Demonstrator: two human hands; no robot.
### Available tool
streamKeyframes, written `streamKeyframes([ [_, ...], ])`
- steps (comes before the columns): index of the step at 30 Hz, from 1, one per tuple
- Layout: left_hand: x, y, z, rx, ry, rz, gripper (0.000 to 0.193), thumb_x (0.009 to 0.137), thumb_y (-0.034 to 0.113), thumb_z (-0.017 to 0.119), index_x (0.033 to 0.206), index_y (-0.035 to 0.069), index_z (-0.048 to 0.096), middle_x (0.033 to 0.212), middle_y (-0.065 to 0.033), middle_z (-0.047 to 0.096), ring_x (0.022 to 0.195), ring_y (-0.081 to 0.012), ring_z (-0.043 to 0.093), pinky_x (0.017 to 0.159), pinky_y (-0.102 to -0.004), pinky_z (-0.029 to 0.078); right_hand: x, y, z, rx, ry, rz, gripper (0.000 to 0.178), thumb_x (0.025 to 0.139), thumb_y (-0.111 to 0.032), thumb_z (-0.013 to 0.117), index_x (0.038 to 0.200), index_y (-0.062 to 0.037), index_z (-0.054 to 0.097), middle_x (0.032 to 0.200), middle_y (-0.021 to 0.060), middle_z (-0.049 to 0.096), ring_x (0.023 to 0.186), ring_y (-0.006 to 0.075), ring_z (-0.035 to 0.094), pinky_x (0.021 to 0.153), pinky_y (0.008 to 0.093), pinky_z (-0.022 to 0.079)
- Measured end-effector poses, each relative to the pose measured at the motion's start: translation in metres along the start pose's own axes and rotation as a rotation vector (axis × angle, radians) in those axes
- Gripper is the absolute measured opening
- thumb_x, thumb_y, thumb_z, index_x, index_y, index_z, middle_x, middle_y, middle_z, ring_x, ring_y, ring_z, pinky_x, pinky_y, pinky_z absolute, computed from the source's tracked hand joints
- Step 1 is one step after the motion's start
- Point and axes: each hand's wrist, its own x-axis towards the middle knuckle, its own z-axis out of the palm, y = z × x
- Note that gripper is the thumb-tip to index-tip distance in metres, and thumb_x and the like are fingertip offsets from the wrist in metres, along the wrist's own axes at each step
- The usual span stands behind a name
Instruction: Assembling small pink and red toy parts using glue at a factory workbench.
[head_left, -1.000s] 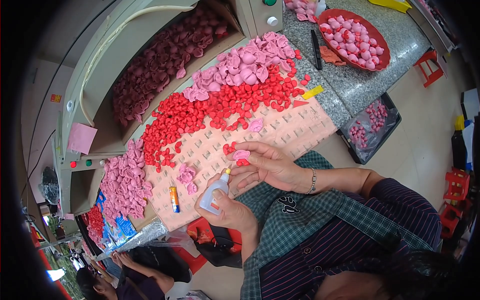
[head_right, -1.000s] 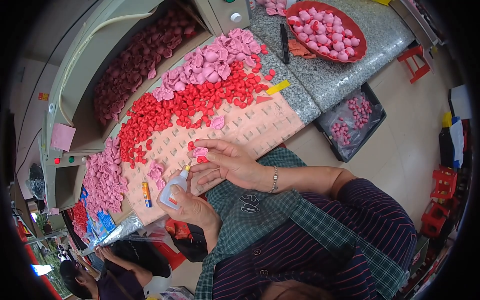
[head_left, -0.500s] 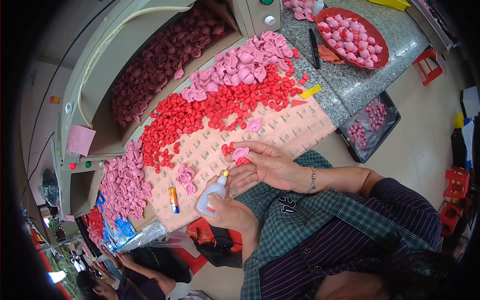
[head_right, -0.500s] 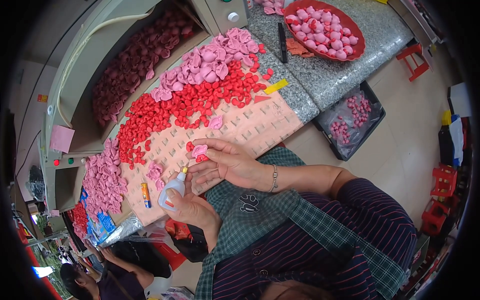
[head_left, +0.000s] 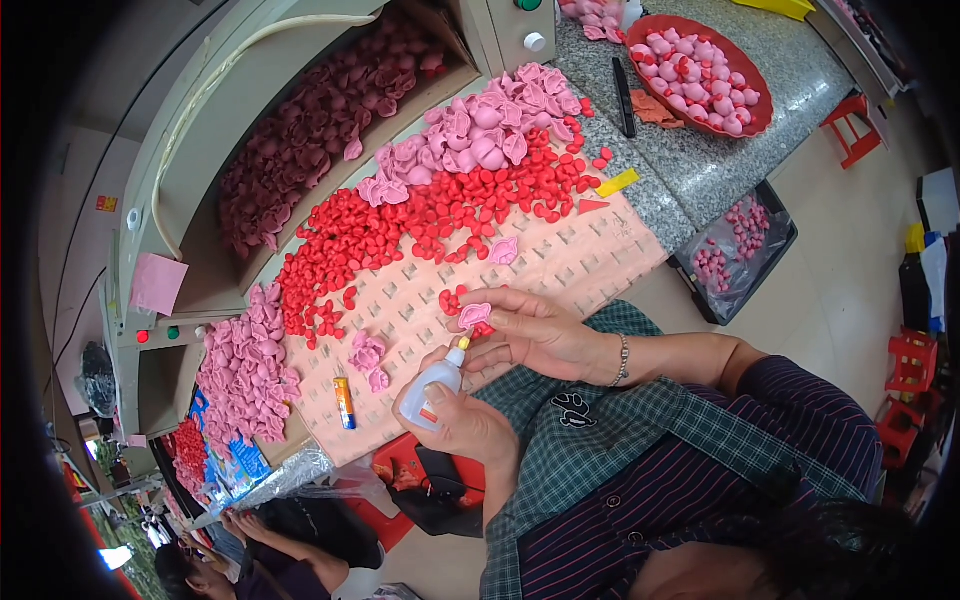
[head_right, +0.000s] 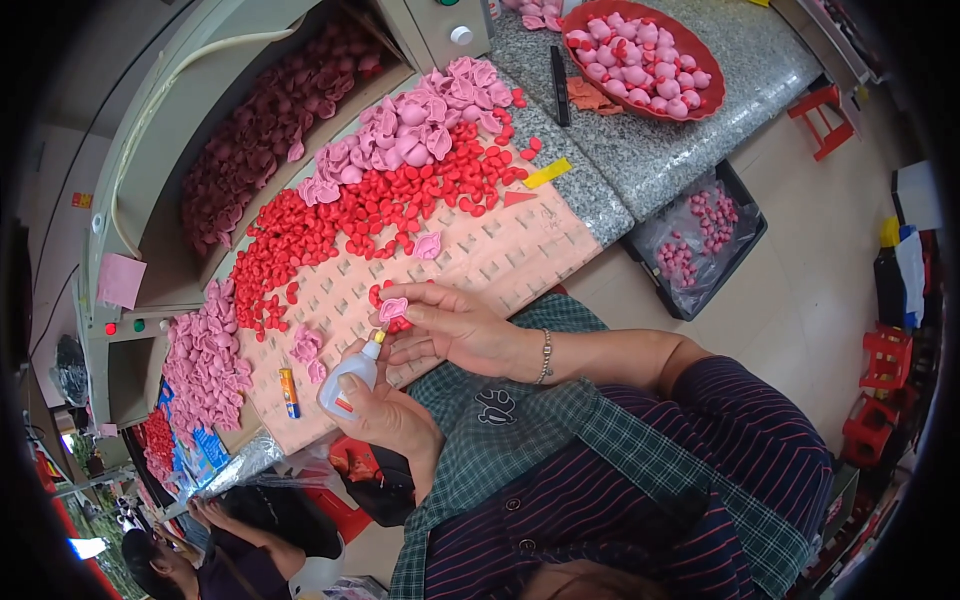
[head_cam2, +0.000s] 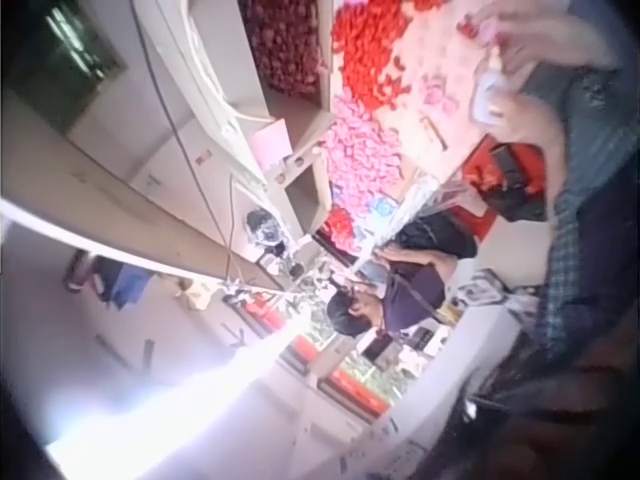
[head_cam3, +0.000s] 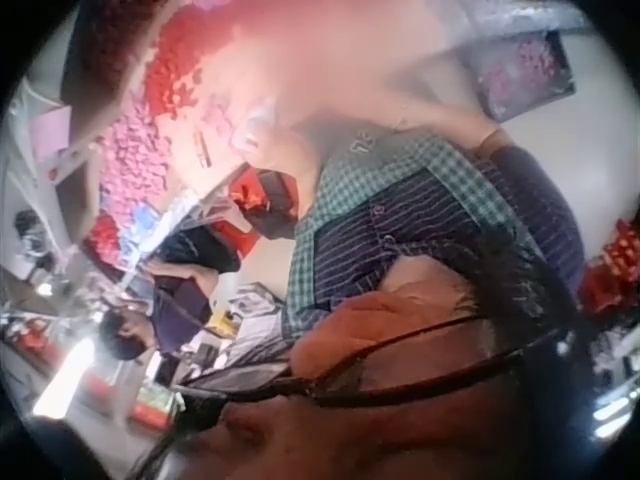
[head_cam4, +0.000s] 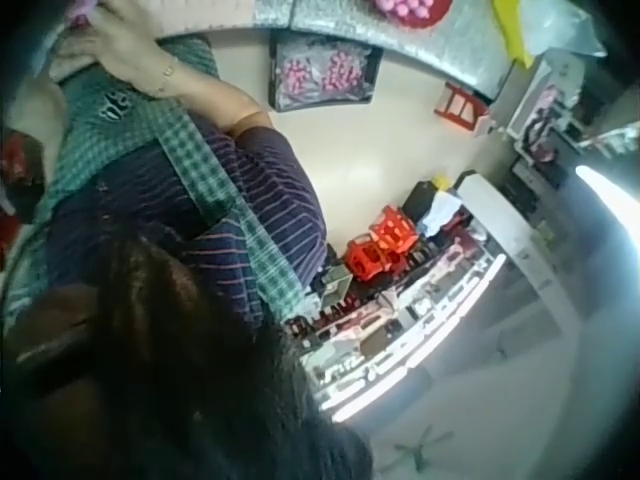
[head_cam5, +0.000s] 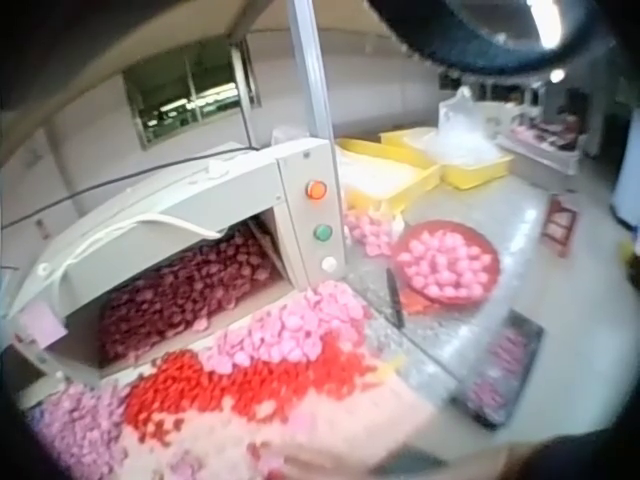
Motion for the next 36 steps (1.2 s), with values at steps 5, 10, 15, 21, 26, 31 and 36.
streamKeyframes([
  [5,-0.001,-0.001,-0.001,0.002,-0.006,-0.001,0.046,0.098,0.034,0.058,0.111,-0.009,0.052,0.103,-0.0215,0.063,0.092,-0.0281,0.066,0.081,-0.0378,0.056,0.0,0.0,0.0,-0.028,-0.005,-0.006,0.042,0.104,-0.014,0.047,0.144,-0.0035,0.041,0.129,0.0124,0.057,0.114,0.0287,0.063,0.099,0.0434,0.054],
  [10,-0.001,0.001,0.0,-0.015,-0.04,-0.004,0.039,0.098,0.028,0.059,0.115,-0.005,0.047,0.106,-0.0211,0.063,0.095,-0.0278,0.066,0.084,-0.0388,0.055,0.0,0.0,-0.001,-0.037,-0.018,-0.011,0.042,0.103,-0.013,0.048,0.143,-0.0032,0.041,0.128,0.0118,0.057,0.114,0.0276,0.062,0.1,0.0425,0.053],
  [15,-0.001,0.004,0.001,-0.022,-0.043,-0.02,0.038,0.098,0.027,0.059,0.115,-0.005,0.044,0.107,-0.0222,0.062,0.095,-0.0284,0.066,0.085,-0.0394,0.056,0.001,0.0,0.0,-0.046,-0.016,-0.011,0.041,0.103,-0.014,0.048,0.143,-0.0033,0.042,0.128,0.0114,0.057,0.114,0.0267,0.062,0.1,0.0419,0.052],
  [21,-0.002,0.004,0.003,-0.028,-0.043,-0.018,0.04,0.098,0.027,0.06,0.117,-0.004,0.043,0.107,-0.0229,0.062,0.096,-0.0287,0.065,0.086,-0.0395,0.056,0.001,0.001,-0.001,-0.042,-0.021,-0.011,0.041,0.103,-0.013,0.048,0.143,-0.0036,0.042,0.127,0.0106,0.058,0.113,0.026,0.062,0.1,0.0412,0.052],
  [26,-0.001,0.008,0.005,-0.065,-0.021,-0.039,0.036,0.095,0.021,0.062,0.111,-0.004,0.044,0.105,-0.0286,0.063,0.095,-0.0301,0.064,0.087,-0.0396,0.054,0.002,0.002,-0.002,-0.032,-0.024,-0.01,0.041,0.103,-0.013,0.048,0.143,-0.0037,0.042,0.127,0.0102,0.058,0.113,0.0259,0.062,0.1,0.0408,0.052],
  [31,-0.001,0.006,0.001,-0.034,-0.071,-0.02,0.043,0.097,0.028,0.06,0.118,-0.005,0.042,0.107,-0.0245,0.061,0.098,-0.0295,0.064,0.087,-0.0395,0.055,0.001,0.001,0.0,-0.047,-0.013,-0.011,0.041,0.103,-0.012,0.048,0.143,-0.0035,0.042,0.127,0.0105,0.057,0.113,0.0258,0.062,0.1,0.0409,0.052],
  [36,-0.001,0.007,0.0,-0.029,-0.07,-0.015,0.042,0.097,0.028,0.061,0.117,-0.005,0.042,0.107,-0.0246,0.061,0.098,-0.0297,0.064,0.087,-0.0399,0.055,0.002,0.002,0.001,-0.07,-0.002,-0.018,0.041,0.103,-0.012,0.049,0.143,-0.0037,0.043,0.126,0.0108,0.058,0.11,0.0259,0.064,0.097,0.0399,0.054],
])
